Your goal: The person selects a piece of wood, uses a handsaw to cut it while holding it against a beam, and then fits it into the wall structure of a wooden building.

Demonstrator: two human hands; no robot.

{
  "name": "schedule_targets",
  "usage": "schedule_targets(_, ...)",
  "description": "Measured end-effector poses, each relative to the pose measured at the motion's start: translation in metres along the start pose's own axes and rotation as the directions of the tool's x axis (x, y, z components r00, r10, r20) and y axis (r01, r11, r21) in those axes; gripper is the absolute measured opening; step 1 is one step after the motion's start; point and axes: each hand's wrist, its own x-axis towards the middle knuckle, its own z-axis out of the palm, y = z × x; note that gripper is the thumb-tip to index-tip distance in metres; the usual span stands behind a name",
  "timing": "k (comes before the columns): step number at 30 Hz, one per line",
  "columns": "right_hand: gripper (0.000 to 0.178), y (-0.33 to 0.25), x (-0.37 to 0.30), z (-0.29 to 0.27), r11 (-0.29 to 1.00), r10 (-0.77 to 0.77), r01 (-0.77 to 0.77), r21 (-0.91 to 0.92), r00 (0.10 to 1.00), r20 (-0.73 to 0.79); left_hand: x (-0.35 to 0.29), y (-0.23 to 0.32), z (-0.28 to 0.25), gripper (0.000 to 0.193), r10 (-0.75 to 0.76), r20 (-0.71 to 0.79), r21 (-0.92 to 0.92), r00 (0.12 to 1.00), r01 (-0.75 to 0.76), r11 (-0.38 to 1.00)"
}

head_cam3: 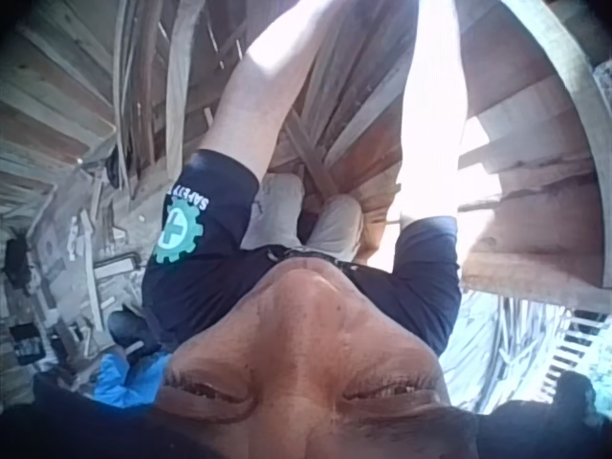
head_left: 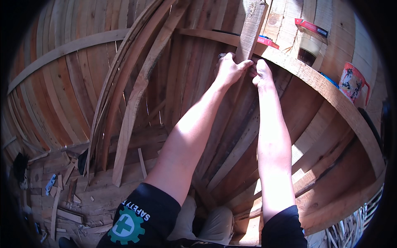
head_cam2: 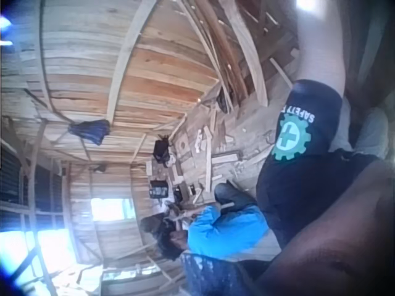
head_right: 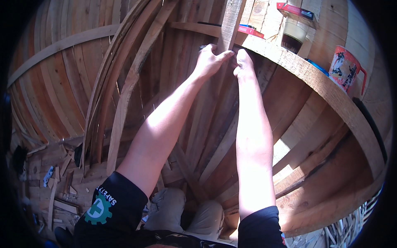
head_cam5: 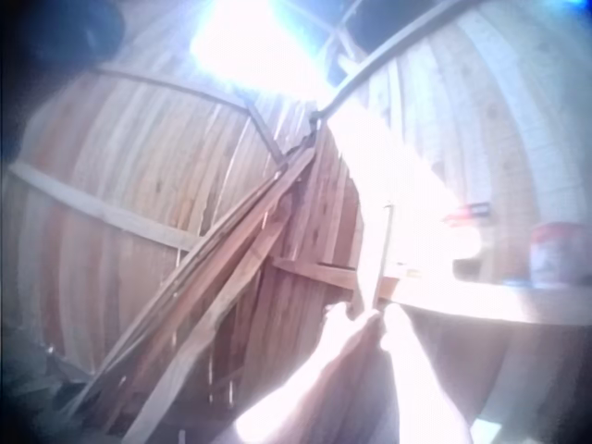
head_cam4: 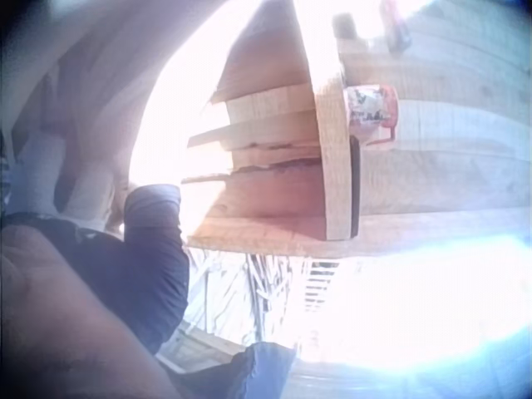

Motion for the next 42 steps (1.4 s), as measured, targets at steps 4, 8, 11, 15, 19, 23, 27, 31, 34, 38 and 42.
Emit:
schedule_targets(4,0.013,-0.005,-0.018,0.016,0.999,0.016,-0.013,0.032,0.997,-0.073,0.005,-0.006,-0.001,0.069,-0.028,0.020,0.025,0.999,0.028,0.999)
schedule_targets(8,0.011,-0.003,-0.001,-0.011,0.999,-0.002,0.005,-0.052,0.999,0.045,0.002,-0.003,0.004,0.065,0.001,0.002,0.025,1.000,-0.001,1.000)
schedule_targets(11,0.010,-0.005,-0.006,-0.003,0.999,0.021,-0.023,-0.030,0.998,-0.051,0.005,-0.007,0.004,0.063,0.009,-0.003,0.014,1.000,-0.009,1.000)
schedule_targets(15,0.007,-0.021,-0.031,0.008,0.997,0.069,-0.065,0.038,0.991,-0.117,0.005,-0.007,0.001,0.061,0.021,0.009,0.014,1.000,-0.021,1.000)
schedule_targets(19,0.005,-0.031,-0.042,0.002,0.995,0.068,-0.069,0.066,0.998,0.003,0.007,-0.007,0.003,0.060,0.051,-0.008,0.032,0.999,-0.051,0.998)
schedule_targets(23,0.011,-0.032,-0.054,-0.009,0.990,0.070,-0.072,0.120,0.997,0.025,0.005,-0.005,0.000,0.057,0.041,0.017,0.033,0.999,-0.042,0.999)
schedule_targets(27,0.013,-0.027,-0.084,-0.009,0.998,-0.027,0.028,0.049,0.999,-0.031,0.002,-0.003,-0.001,0.057,0.050,0.015,0.067,0.999,-0.051,0.996)
schedule_targets(31,0.025,-0.007,-0.068,0.004,0.994,-0.094,0.084,-0.066,0.980,-0.173,0.001,0.004,-0.005,0.058,0.010,0.059,0.054,0.998,-0.013,0.998)
schedule_targets(34,0.019,-0.001,-0.039,0.005,0.983,-0.051,0.013,-0.183,0.977,-0.205,0.001,0.007,-0.006,0.059,0.024,0.057,0.024,0.998,-0.025,0.999)
schedule_targets(38,0.028,0.001,0.003,0.007,0.963,0.047,-0.078,-0.257,0.991,-0.125,-0.001,0.009,-0.006,0.059,0.020,0.061,0.044,0.998,-0.023,0.999)
schedule_targets(42,0.015,0.010,0.019,-0.005,0.987,0.047,-0.060,-0.147,0.995,-0.089,0.000,0.007,-0.005,0.058,0.014,0.059,0.018,0.998,-0.015,1.000)
